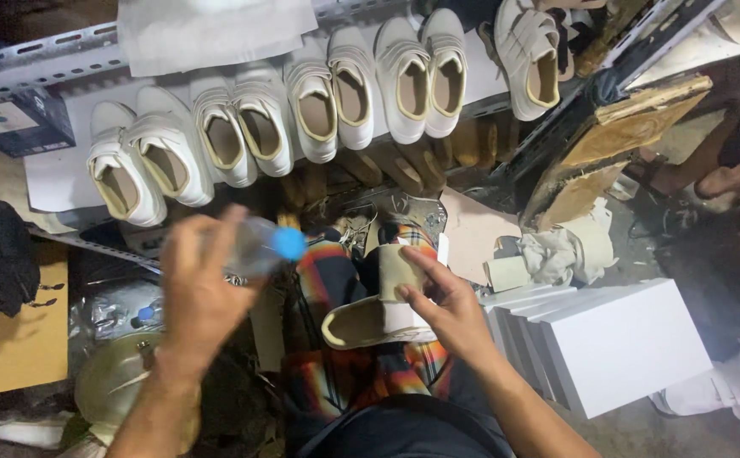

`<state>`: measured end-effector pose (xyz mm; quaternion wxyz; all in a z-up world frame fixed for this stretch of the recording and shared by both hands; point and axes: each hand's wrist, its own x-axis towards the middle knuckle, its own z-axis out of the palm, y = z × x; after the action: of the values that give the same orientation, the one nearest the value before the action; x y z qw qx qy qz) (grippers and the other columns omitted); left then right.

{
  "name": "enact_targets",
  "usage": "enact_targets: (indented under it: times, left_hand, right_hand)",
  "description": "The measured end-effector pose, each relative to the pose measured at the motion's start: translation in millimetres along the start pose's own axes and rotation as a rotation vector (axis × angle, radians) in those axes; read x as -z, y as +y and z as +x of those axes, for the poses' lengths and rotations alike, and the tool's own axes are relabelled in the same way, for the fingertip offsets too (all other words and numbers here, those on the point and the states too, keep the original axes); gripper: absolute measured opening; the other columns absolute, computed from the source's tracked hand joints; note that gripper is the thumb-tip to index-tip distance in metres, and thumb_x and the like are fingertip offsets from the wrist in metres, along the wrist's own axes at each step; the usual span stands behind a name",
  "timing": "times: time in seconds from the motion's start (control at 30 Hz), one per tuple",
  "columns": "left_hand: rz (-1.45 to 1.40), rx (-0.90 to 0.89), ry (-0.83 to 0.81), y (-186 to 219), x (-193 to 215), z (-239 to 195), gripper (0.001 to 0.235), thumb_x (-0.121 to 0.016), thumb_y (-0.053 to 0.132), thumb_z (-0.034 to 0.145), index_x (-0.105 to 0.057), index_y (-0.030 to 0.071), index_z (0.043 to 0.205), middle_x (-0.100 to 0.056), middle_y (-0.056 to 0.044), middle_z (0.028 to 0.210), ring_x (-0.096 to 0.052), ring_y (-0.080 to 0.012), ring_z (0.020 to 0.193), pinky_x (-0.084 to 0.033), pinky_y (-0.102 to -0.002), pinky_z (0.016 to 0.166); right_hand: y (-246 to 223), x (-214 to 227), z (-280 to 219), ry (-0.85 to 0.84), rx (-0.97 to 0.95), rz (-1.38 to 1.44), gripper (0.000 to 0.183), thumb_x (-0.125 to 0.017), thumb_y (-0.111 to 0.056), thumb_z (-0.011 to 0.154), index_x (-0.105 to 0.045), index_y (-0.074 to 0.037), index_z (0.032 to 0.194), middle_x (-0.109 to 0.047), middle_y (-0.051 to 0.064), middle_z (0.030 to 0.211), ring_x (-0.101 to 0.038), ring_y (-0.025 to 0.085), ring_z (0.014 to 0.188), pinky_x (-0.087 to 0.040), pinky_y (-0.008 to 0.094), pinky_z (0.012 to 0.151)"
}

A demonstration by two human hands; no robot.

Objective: Cleaning a white sneaker using a cloth and liquid

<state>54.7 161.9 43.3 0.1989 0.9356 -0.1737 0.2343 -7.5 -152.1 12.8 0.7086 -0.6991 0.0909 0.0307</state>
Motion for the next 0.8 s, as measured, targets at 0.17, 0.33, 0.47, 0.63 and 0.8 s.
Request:
enact_targets:
  times: [0.17,0.33,0.47,0.63,0.8]
  left_hand:
    - [0.073,-0.154,-0.097,45,-29,-5,0.094,-0.091,0.021,0.060,-0.054,0.029,0.146,-0.054,-0.017,0.114,-0.061,-0.0407,0.110,-0.040,-0.067,0.103]
    - [0.193,-0.358,-0.068,63,-41,1,0.095,-0.081,0.015,0.066,-0.045,0.031,0.152,-0.053,-0.021,0.119,-0.057,-0.0420,0.118,-0.035,-0.073,0.104]
    - [0.305,-0.433,-0.012,76,-38,8,0.074,-0.069,0.011,0.083,-0.047,0.032,0.150,-0.057,-0.021,0.115,-0.061,-0.0409,0.116,-0.037,-0.075,0.101]
    - [0.369,-0.494,0.011,89,-31,15,0.066,-0.061,0.005,0.089,-0.049,0.031,0.148,-0.058,-0.022,0.115,-0.061,-0.0398,0.116,-0.036,-0.076,0.098]
    - [0.383,-0.518,0.035,89,-33,14,0.064,-0.062,0.007,0.091,-0.050,0.033,0.148,-0.059,-0.020,0.115,-0.061,-0.0389,0.118,-0.038,-0.078,0.095]
  right_hand:
    - [0,-2,-6,-0.035,0.088,-0.108,0.058,-0.080,0.000,0.079,-0.068,-0.006,0.136,-0.076,0.018,0.111,-0.072,0.024,0.097,-0.062,0.042,0.082]
    - [-6,-1,-11,-0.041,0.152,-0.168,0.057,-0.079,-0.003,0.081,-0.067,-0.008,0.137,-0.075,0.016,0.113,-0.071,0.021,0.095,-0.061,0.039,0.077]
    - [5,1,-14,-0.026,0.180,-0.142,0.056,-0.079,-0.001,0.080,-0.069,-0.007,0.135,-0.076,0.014,0.109,-0.070,0.018,0.089,-0.061,0.036,0.073]
    - [8,3,-20,-0.011,0.207,-0.177,0.055,-0.079,-0.003,0.081,-0.069,-0.008,0.135,-0.073,0.012,0.093,-0.063,0.015,0.074,-0.055,0.032,0.062]
    - [13,5,-24,0.029,0.204,-0.159,0.053,-0.078,-0.002,0.081,-0.070,-0.008,0.133,-0.070,0.008,0.083,-0.057,0.011,0.068,-0.051,0.028,0.058]
